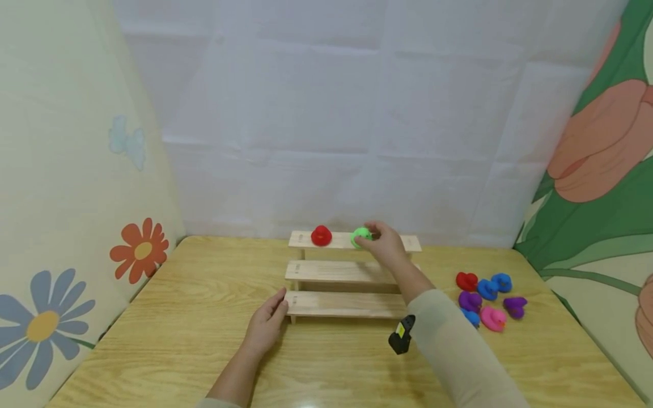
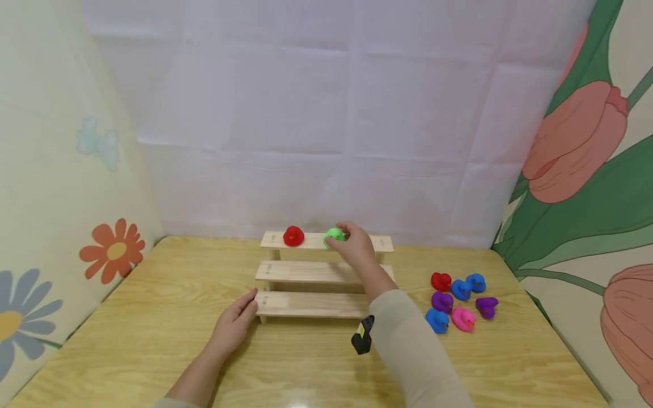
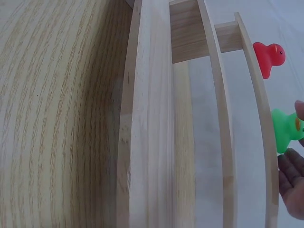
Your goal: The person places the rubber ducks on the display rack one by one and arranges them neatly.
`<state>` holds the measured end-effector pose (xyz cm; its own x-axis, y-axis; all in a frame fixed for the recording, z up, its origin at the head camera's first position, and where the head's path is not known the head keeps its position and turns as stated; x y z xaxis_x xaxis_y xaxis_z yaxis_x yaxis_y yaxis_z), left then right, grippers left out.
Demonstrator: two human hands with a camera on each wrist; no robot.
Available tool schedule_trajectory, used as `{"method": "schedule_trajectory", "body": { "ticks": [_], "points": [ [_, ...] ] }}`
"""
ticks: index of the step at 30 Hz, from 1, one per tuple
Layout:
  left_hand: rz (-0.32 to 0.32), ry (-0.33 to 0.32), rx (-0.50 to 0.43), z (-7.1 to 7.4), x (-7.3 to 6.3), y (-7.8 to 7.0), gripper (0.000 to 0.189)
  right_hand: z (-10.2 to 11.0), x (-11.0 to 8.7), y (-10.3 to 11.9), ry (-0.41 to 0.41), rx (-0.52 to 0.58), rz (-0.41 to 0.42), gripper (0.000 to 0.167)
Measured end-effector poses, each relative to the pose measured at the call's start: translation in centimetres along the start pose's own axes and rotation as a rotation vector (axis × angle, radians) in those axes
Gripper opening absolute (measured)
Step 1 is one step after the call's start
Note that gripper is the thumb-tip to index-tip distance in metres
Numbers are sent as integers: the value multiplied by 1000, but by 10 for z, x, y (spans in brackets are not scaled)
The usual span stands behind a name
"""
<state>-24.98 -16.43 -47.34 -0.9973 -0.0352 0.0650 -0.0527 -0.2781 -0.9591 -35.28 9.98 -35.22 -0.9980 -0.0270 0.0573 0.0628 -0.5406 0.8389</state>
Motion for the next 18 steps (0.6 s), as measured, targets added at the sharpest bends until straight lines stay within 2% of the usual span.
{"method": "schedule_trajectory", "body": {
  "ticks": [11,18],
  "points": [
    [6,7,3,0,0,1,48,11,-7,-13,-16,47,40,56],
    [19,6,1,0,0,1,48,23,-11,-23,-30,32,53,53]
  ]
}}
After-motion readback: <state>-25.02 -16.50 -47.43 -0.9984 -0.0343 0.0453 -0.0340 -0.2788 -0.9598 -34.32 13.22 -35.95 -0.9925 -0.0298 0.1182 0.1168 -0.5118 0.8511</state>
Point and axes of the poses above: each hand's wrist, its own x-axis towards the middle knuckle, its own z-axis out of the back of the hand, y = z × x, the point moved 1 cm from there along x, towards the middle knuckle, and after that the axes turned 4 degrees about -x, right-handed, at the moved point
